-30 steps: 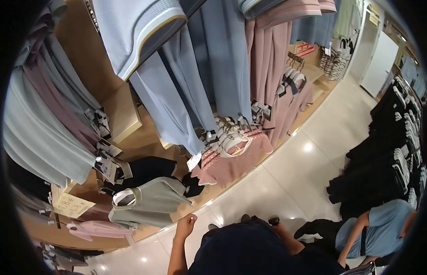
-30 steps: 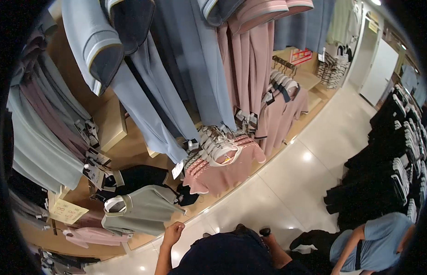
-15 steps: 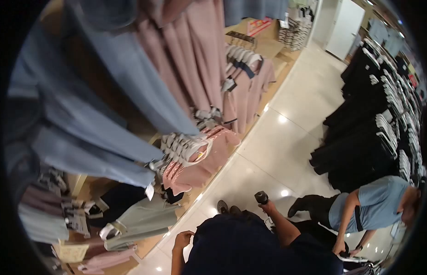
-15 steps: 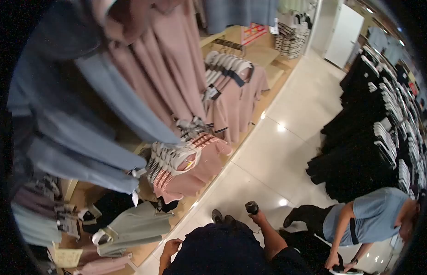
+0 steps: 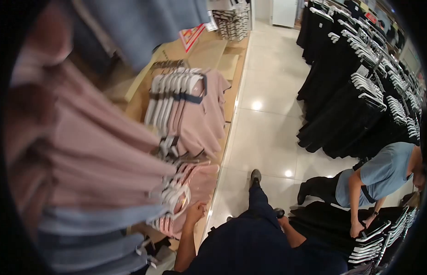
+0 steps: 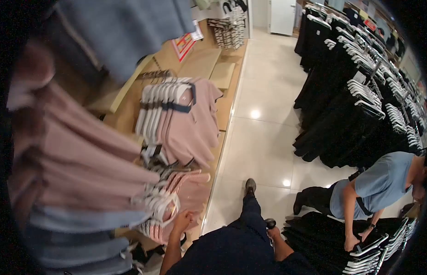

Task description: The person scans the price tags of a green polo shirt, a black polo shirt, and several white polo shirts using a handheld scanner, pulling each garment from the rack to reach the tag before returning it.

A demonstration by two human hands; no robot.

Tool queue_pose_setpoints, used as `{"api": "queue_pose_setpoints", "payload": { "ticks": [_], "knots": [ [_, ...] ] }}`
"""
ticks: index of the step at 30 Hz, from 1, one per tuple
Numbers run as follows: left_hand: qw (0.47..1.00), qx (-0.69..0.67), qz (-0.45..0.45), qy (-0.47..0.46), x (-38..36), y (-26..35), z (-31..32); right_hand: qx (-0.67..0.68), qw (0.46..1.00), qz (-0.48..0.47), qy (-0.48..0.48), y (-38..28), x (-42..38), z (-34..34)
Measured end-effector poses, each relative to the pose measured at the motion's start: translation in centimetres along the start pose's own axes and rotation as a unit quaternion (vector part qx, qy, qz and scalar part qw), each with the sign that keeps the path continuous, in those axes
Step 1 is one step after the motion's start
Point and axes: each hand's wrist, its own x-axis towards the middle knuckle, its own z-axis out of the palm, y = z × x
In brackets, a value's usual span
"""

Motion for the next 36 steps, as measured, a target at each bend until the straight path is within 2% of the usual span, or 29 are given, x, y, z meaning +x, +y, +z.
{"api": "queue_pose_setpoints", "payload": {
  "ticks": [2,3,5,6,8,10,11,12,13,14,15,16,18,19,21,24,26,29,30,32,34,36],
  "knots": [
    [0.999,0.028,-0.009,-0.045,3.8,4.0,0.8,0.058,0.998,0.039,-0.002,2.2,3.9,0.9],
    [0.998,0.036,0.003,-0.055,6.3,3.6,1.9,0.028,1.000,-0.006,-0.003,1.8,5.2,0.5],
    [0.993,0.057,-0.035,-0.100,10.9,4.9,3.8,-0.038,0.995,-0.094,-0.002,0.0,7.6,-1.6],
    [0.989,0.067,-0.054,-0.121,13.0,5.0,4.8,-0.038,0.995,-0.087,0.003,-1.7,8.9,-3.5],
    [0.980,0.049,-0.104,-0.165,18.7,-0.5,7.1,-0.037,0.996,-0.076,0.018,-6.7,11.5,-7.6],
    [0.976,-0.021,-0.135,-0.172,21.7,0.4,8.6,0.021,0.999,-0.032,0.022,-14.4,13.6,-13.3],
    [0.971,0.065,-0.099,-0.208,23.4,2.6,8.5,0.047,0.999,-0.007,0.024,-19.4,13.4,-17.2],
    [0.958,0.150,-0.059,-0.239,25.1,4.5,8.3,0.118,0.992,0.023,0.031,-21.7,15.6,-19.6],
    [0.956,-0.009,-0.125,-0.265,27.8,0.3,9.3,0.189,0.980,0.051,0.041,-24.0,17.7,-22.1],
    [0.922,-0.184,-0.208,-0.269,30.4,-2.4,10.1,0.226,0.971,0.061,0.048,-26.7,20.2,-24.6],
    [0.864,-0.322,-0.288,-0.259,32.3,-0.9,10.3,0.212,0.974,0.053,0.054,-29.6,22.3,-27.2],
    [0.882,-0.300,-0.293,-0.214,34.1,-0.3,10.5,0.249,0.966,0.042,0.052,-32.2,25.1,-29.3],
    [0.910,-0.251,-0.304,-0.123,37.0,5.8,10.2,0.305,0.951,0.014,0.051,-38.0,30.2,-33.1],
    [0.957,-0.099,-0.251,-0.102,39.8,5.5,11.2,0.303,0.951,-0.018,0.065,-41.6,32.0,-34.9],
    [0.947,-0.082,-0.292,-0.105,44.0,8.8,12.0,0.271,0.958,-0.061,0.069,-48.8,34.9,-38.3],
    [0.942,-0.060,-0.302,-0.135,52.3,13.1,13.8,0.189,0.971,-0.113,0.097,-57.8,39.3,-42.6],
    [0.941,-0.042,-0.299,-0.154,58.7,16.0,14.8,0.178,0.973,-0.102,0.109,-62.0,42.6,-44.4],
    [0.939,-0.010,-0.293,-0.177,68.2,21.7,14.1,0.176,0.975,-0.065,0.115,-60.2,50.0,-44.1],
    [0.939,-0.004,-0.290,-0.183,71.6,24.2,13.7,0.172,0.976,-0.036,0.131,-61.4,50.5,-44.5],
    [0.939,0.014,-0.281,-0.196,77.3,28.0,13.4,0.254,0.959,0.094,0.082,-63.0,50.1,-45.1],
    [0.943,0.042,-0.259,-0.207,83.1,31.3,13.3,0.296,0.939,0.140,0.101,-65.3,49.3,-45.7],
    [0.945,0.066,-0.233,-0.221,89.0,35.0,13.0,0.320,0.939,0.096,0.084,-63.2,52.5,-45.1]
  ]
}}
